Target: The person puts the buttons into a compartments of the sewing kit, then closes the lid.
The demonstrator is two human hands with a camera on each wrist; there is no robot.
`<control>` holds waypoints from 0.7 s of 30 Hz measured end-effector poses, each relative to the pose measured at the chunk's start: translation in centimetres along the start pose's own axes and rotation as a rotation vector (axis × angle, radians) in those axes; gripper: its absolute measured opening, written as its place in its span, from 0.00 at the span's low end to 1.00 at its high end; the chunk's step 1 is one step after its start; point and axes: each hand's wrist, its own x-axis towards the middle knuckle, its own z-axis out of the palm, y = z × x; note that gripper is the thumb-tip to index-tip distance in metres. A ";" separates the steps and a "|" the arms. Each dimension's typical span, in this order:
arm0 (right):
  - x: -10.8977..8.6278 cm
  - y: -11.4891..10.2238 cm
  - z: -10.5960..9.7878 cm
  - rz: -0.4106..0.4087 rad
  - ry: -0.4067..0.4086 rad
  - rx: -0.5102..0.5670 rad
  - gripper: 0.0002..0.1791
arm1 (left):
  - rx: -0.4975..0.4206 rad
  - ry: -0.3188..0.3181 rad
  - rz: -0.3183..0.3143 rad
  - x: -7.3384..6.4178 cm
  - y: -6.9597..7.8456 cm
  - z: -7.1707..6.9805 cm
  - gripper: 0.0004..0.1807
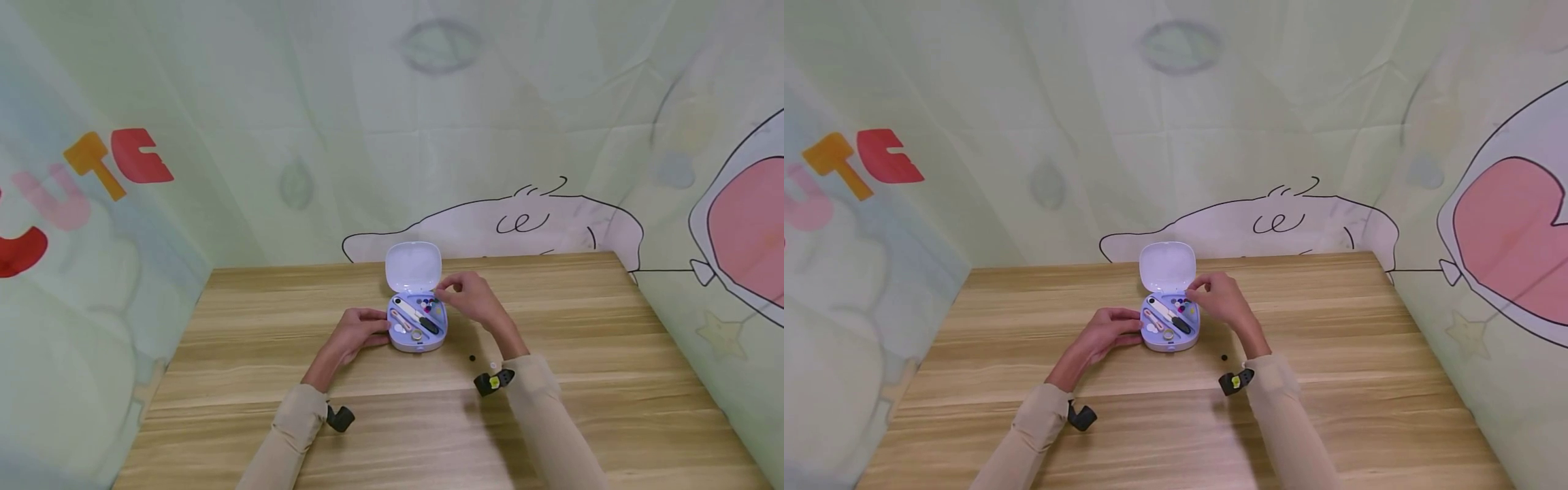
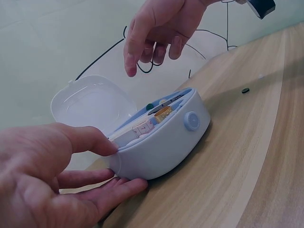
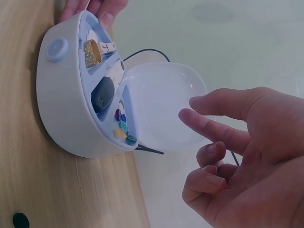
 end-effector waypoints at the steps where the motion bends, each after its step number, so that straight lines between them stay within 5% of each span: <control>1: 0.0 0.0 0.0 0.001 0.000 -0.001 0.09 | 0.000 0.001 -0.001 0.0 0.0 0.0 0.19; 21: -0.9 2.0 -1.5 0.003 -0.006 -0.037 0.21 | -0.005 0.000 0.000 0.1 0.1 0.0 0.19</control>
